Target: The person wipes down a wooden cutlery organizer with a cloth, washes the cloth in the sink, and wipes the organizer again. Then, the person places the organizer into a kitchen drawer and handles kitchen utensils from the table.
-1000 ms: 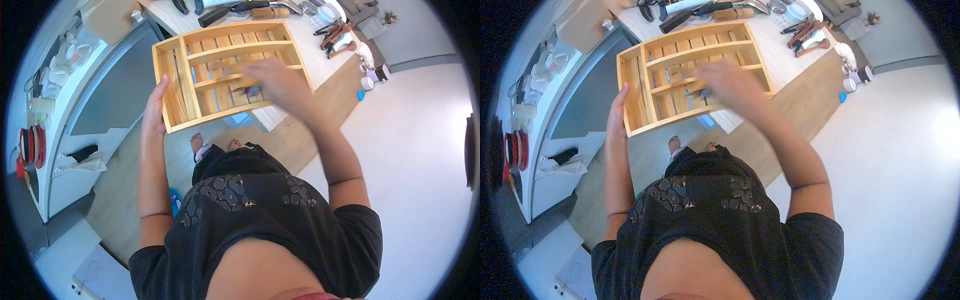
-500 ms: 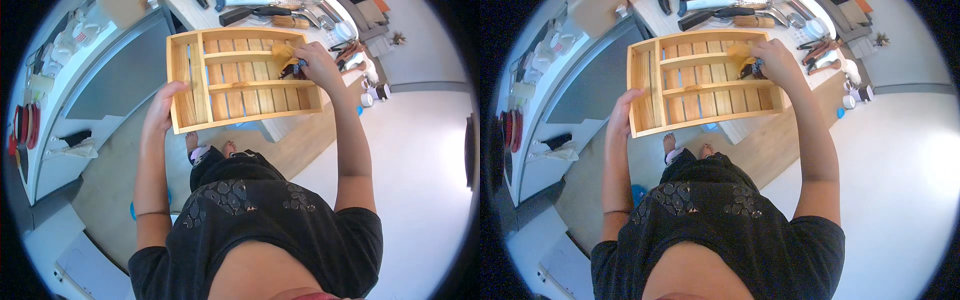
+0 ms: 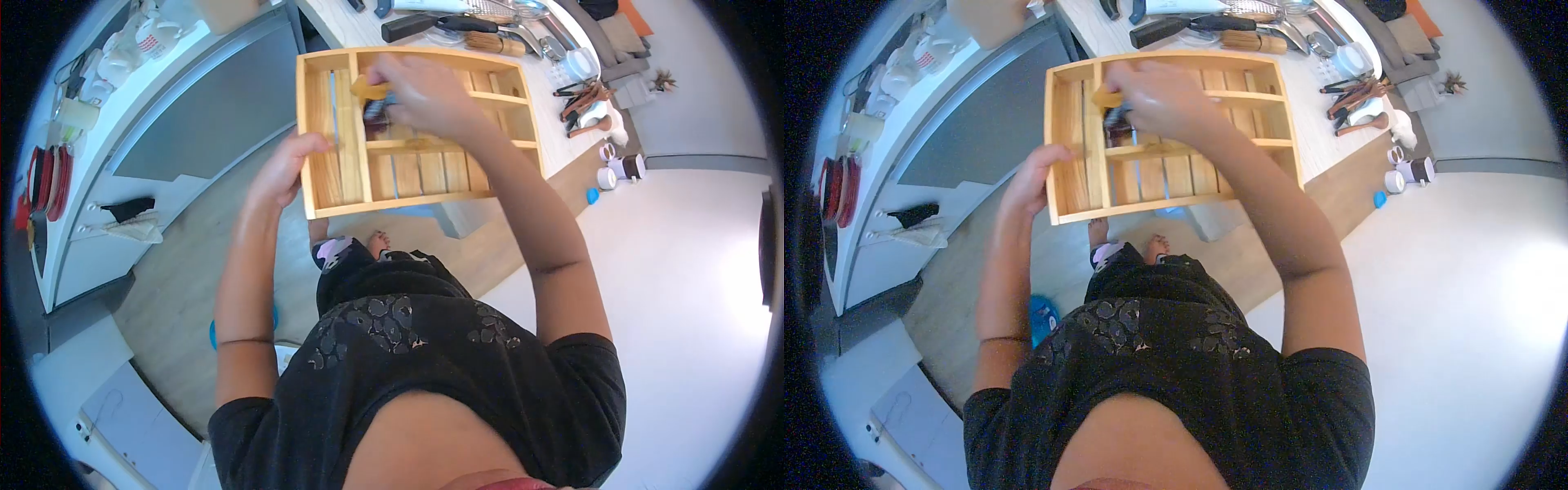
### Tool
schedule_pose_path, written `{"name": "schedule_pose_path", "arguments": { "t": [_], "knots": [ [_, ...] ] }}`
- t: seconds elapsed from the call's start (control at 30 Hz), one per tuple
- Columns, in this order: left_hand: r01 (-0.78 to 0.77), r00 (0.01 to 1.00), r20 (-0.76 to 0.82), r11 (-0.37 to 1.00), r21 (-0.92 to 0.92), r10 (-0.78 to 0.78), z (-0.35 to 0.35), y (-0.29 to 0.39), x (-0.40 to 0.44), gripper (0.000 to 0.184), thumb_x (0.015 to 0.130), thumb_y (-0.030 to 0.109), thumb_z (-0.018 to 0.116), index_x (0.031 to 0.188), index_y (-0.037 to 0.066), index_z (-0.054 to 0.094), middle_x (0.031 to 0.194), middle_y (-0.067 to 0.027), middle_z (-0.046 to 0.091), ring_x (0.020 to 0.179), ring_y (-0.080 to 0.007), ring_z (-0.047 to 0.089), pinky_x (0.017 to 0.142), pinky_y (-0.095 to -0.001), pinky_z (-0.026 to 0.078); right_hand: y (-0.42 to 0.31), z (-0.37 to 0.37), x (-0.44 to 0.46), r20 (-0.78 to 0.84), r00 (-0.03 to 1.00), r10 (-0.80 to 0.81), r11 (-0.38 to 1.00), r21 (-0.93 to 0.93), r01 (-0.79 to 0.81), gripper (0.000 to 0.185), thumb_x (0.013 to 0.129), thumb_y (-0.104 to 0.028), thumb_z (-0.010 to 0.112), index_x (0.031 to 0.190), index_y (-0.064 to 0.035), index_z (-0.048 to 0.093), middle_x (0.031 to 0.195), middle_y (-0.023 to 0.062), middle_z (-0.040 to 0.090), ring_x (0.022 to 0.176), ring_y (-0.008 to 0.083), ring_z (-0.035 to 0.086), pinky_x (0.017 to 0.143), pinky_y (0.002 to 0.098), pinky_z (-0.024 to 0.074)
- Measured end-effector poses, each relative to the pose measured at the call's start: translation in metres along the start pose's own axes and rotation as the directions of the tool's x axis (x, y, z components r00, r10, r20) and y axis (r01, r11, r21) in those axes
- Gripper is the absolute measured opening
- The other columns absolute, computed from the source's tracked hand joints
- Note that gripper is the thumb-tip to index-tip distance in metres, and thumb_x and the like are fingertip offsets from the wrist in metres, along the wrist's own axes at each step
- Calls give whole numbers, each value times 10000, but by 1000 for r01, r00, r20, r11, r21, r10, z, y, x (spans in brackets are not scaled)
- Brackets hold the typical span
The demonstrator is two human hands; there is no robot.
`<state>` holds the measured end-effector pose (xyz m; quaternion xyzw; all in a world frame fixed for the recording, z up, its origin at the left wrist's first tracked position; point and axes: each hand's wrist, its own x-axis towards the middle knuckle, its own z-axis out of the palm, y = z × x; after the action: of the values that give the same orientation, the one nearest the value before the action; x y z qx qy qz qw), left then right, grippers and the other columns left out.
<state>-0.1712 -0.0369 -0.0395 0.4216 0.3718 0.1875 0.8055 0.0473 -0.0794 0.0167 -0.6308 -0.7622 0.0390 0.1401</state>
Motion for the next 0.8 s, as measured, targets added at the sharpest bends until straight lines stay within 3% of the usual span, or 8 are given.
{"name": "schedule_pose_path", "arguments": {
  "t": [0.17,0.37,0.43,0.47,0.57,0.63,0.73,0.8],
  "knots": [
    [-29,997,-78,996,-89,22,9,-5,0,389,762,192,567,1055,-61,531,936,-129,625,802,-198,632,731,-325,519,-6,6,4,-13,996,90,993,80,-89,361,689,-132,656,1010,-121,493,895,81,615,906,296,586,760,394,462],
    [14,999,-48,994,-111,-19,10,-6,-2,405,785,177,553,1117,-44,480,993,-119,593,883,-172,602,778,-304,487,66,-24,-60,-37,985,170,982,-77,-172,378,684,-88,647,1042,-148,541,872,127,603,890,314,586,754,393,466],
    [-18,999,-33,993,-117,15,14,-2,-9,444,814,247,579,1133,-43,471,1008,-122,593,893,-167,603,776,-300,488,80,-54,-79,73,919,388,918,-127,-377,376,695,-27,608,1051,-129,543,906,137,601,900,304,592,759,392,470],
    [-21,999,-35,993,-118,17,15,-3,-9,444,814,247,579,1133,-43,471,1008,-122,593,893,-167,603,776,-300,488,75,-75,-80,211,766,607,766,99,-635,380,716,5,543,1073,-129,541,892,189,612,876,361,601,761,438,479],
    [-10,997,-78,999,-31,8,16,-3,-7,485,840,329,578,1151,-27,469,1026,-112,593,918,-152,595,780,-302,480,102,-88,-77,22,864,503,846,194,-498,387,738,9,543,1104,-116,530,909,201,622,866,369,606,758,420,486],
    [-10,998,-59,1000,-4,9,11,-4,-4,528,863,414,539,1168,-10,466,1033,-100,590,934,-141,581,790,-304,470,91,-89,-53,-214,950,226,974,20,-228,341,757,-37,619,1088,-87,552,997,150,596,960,282,577,816,366,452],
    [-33,986,-160,999,24,36,6,-1,2,574,876,485,489,1189,4,463,1063,-91,578,954,-133,564,813,-296,454,50,-68,-6,-228,973,-34,999,-33,27,417,774,-264,674,1129,-76,560,1006,149,585,967,317,526,869,394,405],
    [-53,991,-120,999,5,53,12,7,4,599,874,508,480,1191,1,460,1079,-92,569,959,-140,558,828,-295,443,44,-36,21,-213,965,-154,984,-124,130,373,817,-302,620,1123,-95,572,980,114,578,969,286,505,857,386,413]
  ]
}}
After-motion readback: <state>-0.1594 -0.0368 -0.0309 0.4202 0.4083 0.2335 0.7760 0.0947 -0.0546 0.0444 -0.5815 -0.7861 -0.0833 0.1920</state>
